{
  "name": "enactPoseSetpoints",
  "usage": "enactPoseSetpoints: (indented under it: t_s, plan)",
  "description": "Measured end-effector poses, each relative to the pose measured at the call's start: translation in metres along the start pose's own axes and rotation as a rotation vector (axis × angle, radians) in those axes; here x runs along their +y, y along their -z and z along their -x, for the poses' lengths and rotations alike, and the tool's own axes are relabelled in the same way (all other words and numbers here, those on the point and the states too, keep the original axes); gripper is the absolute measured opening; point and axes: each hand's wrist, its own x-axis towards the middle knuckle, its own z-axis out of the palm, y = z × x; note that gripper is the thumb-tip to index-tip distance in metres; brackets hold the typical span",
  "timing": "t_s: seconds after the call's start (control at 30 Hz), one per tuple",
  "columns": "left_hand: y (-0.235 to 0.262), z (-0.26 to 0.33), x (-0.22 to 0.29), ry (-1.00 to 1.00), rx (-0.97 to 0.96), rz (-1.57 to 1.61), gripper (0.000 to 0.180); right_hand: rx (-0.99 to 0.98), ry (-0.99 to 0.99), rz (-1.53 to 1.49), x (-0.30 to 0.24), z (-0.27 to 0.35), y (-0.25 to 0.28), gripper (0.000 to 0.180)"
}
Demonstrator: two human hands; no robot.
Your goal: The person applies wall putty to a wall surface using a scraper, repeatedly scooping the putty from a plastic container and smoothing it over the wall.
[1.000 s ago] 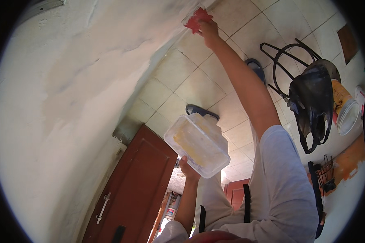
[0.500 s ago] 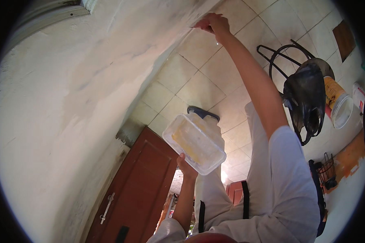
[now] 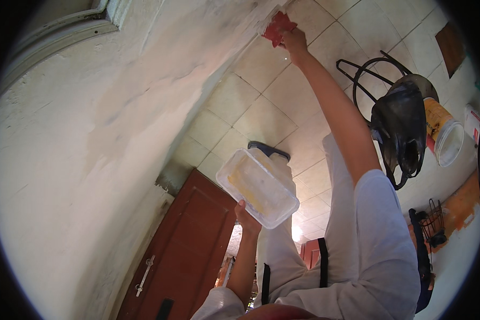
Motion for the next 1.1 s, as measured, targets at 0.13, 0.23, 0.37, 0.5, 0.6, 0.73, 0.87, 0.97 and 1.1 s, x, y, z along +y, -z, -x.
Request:
enactPoseSetpoints:
  t_s: [0.13, 0.23, 0.37, 0.5, 0.6, 0.73, 0.87, 0.97, 1.1]
  plan:
    - [-0.006, -0.003, -0.002, -0.05, -0.006, -0.024, 0.081, -0.023, -0.15, -0.031, 0.038, -0.003, -0.025, 0.025]
    - [-0.006, 0.006, 0.001, -0.057, 0.015, -0.038, 0.08, -0.042, -0.133, -0.18, 0.024, 0.023, -0.054, 0.025]
    - [-0.005, 0.014, 0.002, -0.048, 0.017, -0.031, 0.08, -0.122, -0.197, -0.225, -0.026, 0.07, -0.059, 0.024]
    - [-0.006, 0.016, 0.001, -0.041, -0.009, -0.017, 0.081, -0.222, -0.19, -0.274, -0.053, 0.087, -0.036, 0.019]
    - [-0.014, 0.017, 0.0, -0.05, 0.001, 0.018, 0.078, -0.19, -0.246, -0.116, -0.041, 0.056, -0.018, 0.016]
    - [-0.016, 0.014, 0.0, -0.03, -0.023, -0.004, 0.077, -0.26, -0.238, -0.064, -0.032, -0.026, -0.01, 0.02]
    - [-0.007, 0.012, -0.006, -0.044, 0.047, -0.07, 0.085, -0.043, -0.138, -0.225, -0.068, -0.053, -0.044, 0.021]
    - [-0.015, 0.02, -0.002, -0.046, 0.031, 0.001, 0.076, -0.25, -0.104, -0.249, -0.082, 0.002, -0.034, 0.015]
    - [-0.012, 0.019, -0.006, -0.039, 0.013, 0.014, 0.077, -0.129, -0.139, -0.05, -0.063, 0.028, -0.003, 0.024]
